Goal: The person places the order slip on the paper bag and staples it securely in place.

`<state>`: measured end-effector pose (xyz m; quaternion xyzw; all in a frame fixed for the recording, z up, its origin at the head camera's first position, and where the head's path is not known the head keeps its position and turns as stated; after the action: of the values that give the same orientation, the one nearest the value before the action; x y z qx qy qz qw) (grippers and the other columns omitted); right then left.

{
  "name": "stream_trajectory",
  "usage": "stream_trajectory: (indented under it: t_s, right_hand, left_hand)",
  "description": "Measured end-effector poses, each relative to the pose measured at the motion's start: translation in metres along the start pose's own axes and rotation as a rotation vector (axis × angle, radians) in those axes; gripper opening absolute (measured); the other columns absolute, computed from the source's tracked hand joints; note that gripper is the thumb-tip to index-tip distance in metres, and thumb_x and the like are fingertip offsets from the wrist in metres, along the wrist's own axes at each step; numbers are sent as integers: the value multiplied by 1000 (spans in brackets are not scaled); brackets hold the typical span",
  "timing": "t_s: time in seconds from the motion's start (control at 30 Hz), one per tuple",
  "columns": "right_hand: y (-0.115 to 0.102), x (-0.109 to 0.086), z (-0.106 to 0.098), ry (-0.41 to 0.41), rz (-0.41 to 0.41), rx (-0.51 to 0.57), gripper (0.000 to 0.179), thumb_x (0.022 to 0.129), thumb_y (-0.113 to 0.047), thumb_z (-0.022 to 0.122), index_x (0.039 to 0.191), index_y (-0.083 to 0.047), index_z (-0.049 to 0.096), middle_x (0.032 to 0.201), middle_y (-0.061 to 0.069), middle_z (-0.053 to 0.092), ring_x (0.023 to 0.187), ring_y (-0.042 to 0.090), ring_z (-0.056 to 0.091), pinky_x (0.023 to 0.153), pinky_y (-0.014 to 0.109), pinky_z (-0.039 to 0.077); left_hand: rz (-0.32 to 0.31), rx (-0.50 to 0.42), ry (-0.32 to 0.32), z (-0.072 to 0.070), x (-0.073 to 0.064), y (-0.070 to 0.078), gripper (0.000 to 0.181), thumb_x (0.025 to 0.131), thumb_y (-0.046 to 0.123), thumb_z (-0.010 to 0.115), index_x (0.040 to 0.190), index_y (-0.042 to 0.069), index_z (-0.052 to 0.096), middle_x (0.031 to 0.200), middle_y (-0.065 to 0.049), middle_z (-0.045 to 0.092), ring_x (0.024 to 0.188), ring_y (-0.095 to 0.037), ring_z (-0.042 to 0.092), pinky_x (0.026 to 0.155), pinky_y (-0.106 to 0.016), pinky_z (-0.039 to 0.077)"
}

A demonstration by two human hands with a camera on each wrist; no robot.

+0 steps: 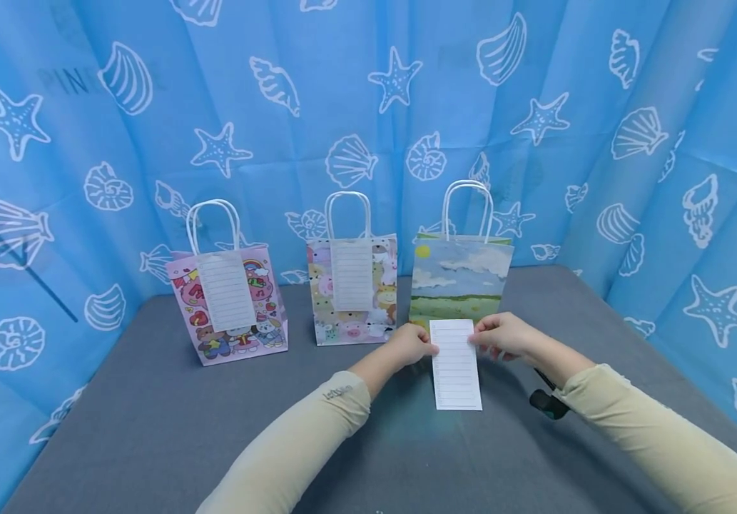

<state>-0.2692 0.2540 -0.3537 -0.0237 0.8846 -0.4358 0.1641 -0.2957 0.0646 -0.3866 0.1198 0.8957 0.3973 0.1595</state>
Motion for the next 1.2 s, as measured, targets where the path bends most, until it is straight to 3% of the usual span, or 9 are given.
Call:
stream_trajectory:
  t_s: [0.33,0.53,0.8,1.2]
  right_hand:
    - [-10,-4,-15,74,-11,44,21,99,-20,58,100,0,64,85,8,61,68,19,50,60,33,36]
    - [-21,-5,-21,120,-4,95,22,98,-22,60,100,0,64,81,2,59,74,18,49,67,36,33]
    - [-26,-4,-26,169,7,113,26,98,-23,60,107,1,63,87,-1,62,86,23,51,79,43,35]
    - [-35,-6,-33,292,-43,170,31,99,-23,59,110,5,63,87,-3,61,90,24,52,76,38,38]
  left_hand:
    - [47,-115,38,-16,-5,15,19,93,17,67,80,5,60,74,1,48,65,-12,41,55,-23,33]
    - [67,-150,67,-23,-4,22,19,93,15,67,78,4,61,73,1,49,62,-12,41,53,-22,33]
    - [76,-166,62,-32,-5,30,17,94,17,66,84,5,63,84,-1,59,73,-13,48,60,-24,37]
    - [111,-201,107,-41,-5,43,20,95,16,65,79,6,58,79,0,53,67,-12,43,56,-22,35]
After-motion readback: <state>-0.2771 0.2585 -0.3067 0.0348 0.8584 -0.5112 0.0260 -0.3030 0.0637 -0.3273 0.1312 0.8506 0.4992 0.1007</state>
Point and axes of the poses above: each hand's wrist, its own x-axis towards the middle knuckle, its own z-axis out of the palm, y = z × x, the point moved 2 cm from there along x, towards the middle knuckle
